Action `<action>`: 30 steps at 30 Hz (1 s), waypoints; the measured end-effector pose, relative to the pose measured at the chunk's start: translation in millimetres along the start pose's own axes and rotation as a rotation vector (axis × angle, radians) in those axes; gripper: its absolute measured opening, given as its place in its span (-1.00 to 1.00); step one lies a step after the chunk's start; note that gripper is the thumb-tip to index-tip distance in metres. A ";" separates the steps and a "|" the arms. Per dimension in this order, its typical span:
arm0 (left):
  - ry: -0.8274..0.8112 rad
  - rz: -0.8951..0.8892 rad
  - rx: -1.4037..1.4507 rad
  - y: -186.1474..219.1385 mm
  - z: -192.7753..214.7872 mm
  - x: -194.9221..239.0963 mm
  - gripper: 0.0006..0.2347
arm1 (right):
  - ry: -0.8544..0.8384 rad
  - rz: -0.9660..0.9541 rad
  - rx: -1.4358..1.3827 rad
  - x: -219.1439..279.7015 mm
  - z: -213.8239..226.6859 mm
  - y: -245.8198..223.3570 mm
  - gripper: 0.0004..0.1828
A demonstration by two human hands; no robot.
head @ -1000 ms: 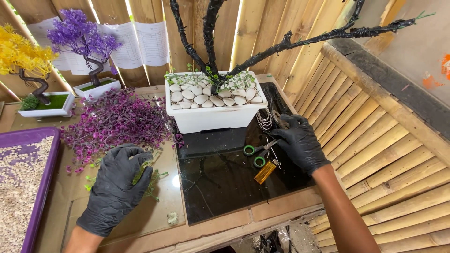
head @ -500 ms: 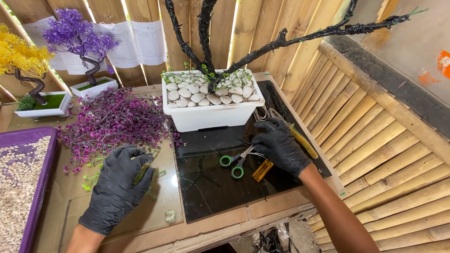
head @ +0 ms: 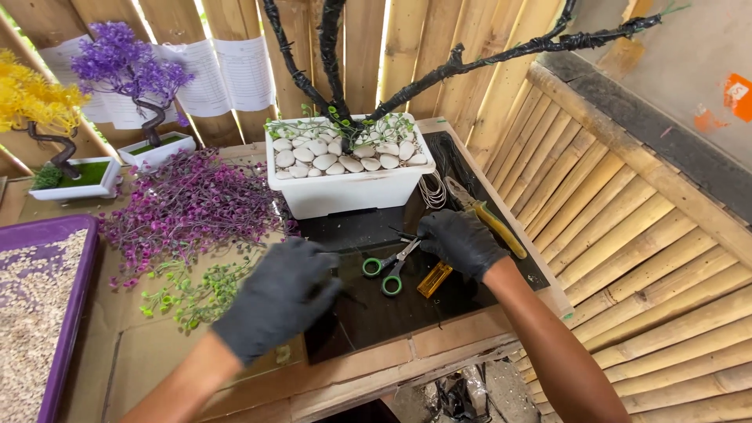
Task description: Adding small green artificial foliage to a black decorative branch structure.
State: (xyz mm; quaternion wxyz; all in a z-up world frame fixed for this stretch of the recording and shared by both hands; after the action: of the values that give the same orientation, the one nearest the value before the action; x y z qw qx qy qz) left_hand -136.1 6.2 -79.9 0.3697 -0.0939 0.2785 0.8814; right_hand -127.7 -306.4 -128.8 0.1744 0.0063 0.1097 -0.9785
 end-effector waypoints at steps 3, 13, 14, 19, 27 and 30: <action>-0.026 -0.106 -0.141 24.2 -35.2 -18.4 -0.80 | 0.092 0.007 0.210 -8.0 -14.5 13.7 -0.70; 0.102 -0.221 -0.332 -0.4 -100.2 -40.0 -0.87 | 0.119 0.042 0.288 -25.6 -28.0 34.2 -0.78; 0.101 -0.196 -0.367 -7.1 -96.7 -42.8 -0.90 | 0.132 0.042 0.290 -28.1 -31.6 38.0 -0.77; 0.186 -0.149 -0.479 -51.7 -112.4 -55.1 -0.93 | 0.145 0.038 0.221 -23.9 -26.2 31.9 -0.79; 0.190 -0.074 -0.504 -53.2 -120.9 -53.9 -0.83 | 0.183 0.020 0.168 -20.2 -27.0 32.1 -0.81; 0.255 -0.089 -0.468 -53.1 -124.5 -59.9 -0.80 | 0.182 -0.004 0.149 -20.6 -26.3 30.9 -0.81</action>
State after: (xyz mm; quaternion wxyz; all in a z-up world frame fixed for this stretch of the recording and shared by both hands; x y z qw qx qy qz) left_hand -61.2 -69.2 -183.0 0.3384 -0.2992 0.1071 0.8857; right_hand -98.4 -322.0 -160.0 0.1609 0.1076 0.0521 -0.9797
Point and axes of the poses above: each hand's wrist, its own x-axis away from the middle knuckle, its own z-axis out of the back of the hand, y = z × x, the point moved 3 cm from there along -x, towards the middle knuckle, and after that the axes turned 10 degrees about z, right-handed, at the moved point
